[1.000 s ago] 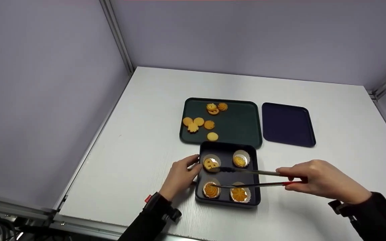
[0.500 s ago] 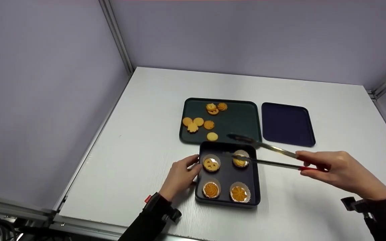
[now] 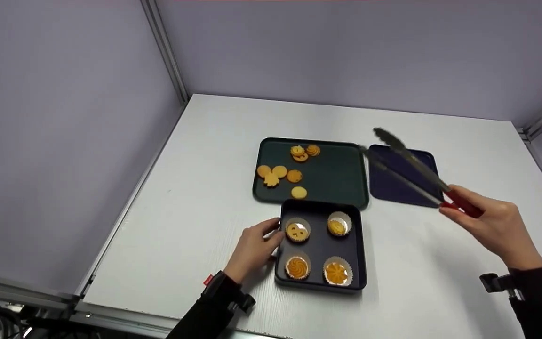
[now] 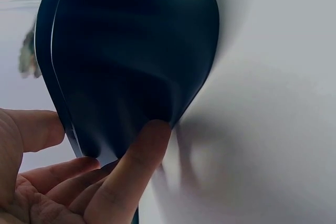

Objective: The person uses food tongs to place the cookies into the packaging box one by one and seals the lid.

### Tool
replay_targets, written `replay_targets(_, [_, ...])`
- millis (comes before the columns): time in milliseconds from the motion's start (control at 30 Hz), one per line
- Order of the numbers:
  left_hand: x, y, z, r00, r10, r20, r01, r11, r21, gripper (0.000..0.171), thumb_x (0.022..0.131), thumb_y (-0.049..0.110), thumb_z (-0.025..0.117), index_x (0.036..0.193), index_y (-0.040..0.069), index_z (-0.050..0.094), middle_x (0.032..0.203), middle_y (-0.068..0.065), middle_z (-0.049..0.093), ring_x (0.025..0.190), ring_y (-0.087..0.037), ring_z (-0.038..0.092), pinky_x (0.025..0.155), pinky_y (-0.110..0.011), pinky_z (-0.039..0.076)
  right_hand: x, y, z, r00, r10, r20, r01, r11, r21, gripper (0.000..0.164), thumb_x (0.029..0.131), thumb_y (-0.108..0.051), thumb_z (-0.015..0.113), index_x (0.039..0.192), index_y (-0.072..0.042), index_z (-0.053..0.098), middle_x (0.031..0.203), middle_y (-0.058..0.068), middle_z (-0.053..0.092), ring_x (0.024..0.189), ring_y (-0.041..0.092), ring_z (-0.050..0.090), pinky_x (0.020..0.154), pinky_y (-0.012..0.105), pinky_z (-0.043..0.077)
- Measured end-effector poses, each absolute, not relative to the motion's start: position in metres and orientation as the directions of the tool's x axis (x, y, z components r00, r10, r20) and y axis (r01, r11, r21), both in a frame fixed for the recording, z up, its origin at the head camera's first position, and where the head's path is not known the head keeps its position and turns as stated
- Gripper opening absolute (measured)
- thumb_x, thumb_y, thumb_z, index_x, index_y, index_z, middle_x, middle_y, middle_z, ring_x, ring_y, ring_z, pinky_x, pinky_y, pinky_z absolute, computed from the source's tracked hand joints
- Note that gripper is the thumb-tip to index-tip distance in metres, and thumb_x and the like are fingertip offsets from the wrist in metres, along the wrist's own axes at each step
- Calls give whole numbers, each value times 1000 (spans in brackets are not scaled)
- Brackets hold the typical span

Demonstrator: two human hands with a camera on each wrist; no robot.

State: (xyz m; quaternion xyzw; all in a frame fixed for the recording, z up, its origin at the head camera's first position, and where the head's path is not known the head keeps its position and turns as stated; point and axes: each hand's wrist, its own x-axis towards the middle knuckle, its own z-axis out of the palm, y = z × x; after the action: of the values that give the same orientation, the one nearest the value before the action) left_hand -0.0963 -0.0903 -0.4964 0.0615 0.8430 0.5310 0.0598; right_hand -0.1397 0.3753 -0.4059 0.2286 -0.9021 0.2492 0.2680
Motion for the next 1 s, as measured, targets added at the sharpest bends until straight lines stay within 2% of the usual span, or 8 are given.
replay_targets(67, [-96,-90,-496,-986,165,-32,43,430,902,44,104,24,62,142,3,59,138,-19,63,123,-35,64,102,-44,55,-141,381,-409,-785,-201,587,-475,803,-361,52,65,-1,93,115,-4,78,88,18,76,74,-24,47,62,1,38])
replay_targets(133, [-96,-90,-496,-986,163,-35,39,430,902,44,104,23,62,143,3,59,138,-19,64,124,-34,64,102,-43,55,-142,386,-412,-836,-114,536,-374,834,-406,50,72,-7,92,119,-3,76,96,25,75,78,-10,61,66,-2,34])
replay_targets(200, [-96,-91,-496,-986,162,-36,38,430,902,44,103,23,62,143,3,59,138,-19,64,124,-34,64,102,-43,55,-143,392,-416,-875,-40,482,-278,858,-433,51,78,-14,89,124,-1,73,104,30,72,82,14,72,67,-2,31])
replay_targets(300, [-95,-91,-496,-986,160,-41,33,431,902,44,104,22,62,143,4,59,138,-19,64,125,-33,63,102,-42,54,-145,400,-420,-915,50,400,-149,880,-451,55,85,-23,84,131,3,67,111,34,69,88,52,67,65,1,29])
replay_targets(433, [-95,-90,-496,-987,158,-42,31,433,901,44,103,22,62,143,4,59,138,-19,64,125,-33,63,102,-42,54,-150,412,-429,-923,125,364,-56,891,-450,57,87,-27,82,130,7,66,104,35,69,86,52,66,60,8,31])
replay_targets(667, [-95,-89,-495,-987,155,-52,21,436,900,45,104,25,61,143,5,59,139,-18,63,124,-33,64,102,-43,54,-158,433,-444,-929,180,324,35,913,-406,52,89,-25,78,124,13,65,98,36,69,86,54,64,58,22,35])
replay_targets(800, [-95,-89,-495,-986,156,-58,16,436,900,45,104,25,61,144,5,59,139,-17,63,124,-34,64,103,-43,54,-162,444,-453,-938,189,291,63,917,-394,45,92,-24,75,115,13,65,91,35,68,77,53,62,55,32,37])
replay_targets(1000, [-94,-90,-495,-987,148,-60,12,442,897,44,104,26,62,143,6,60,138,-17,64,123,-33,64,103,-43,54,-166,457,-465,-943,164,290,50,930,-363,34,91,-20,75,97,12,65,73,28,65,62,48,57,51,37,36])
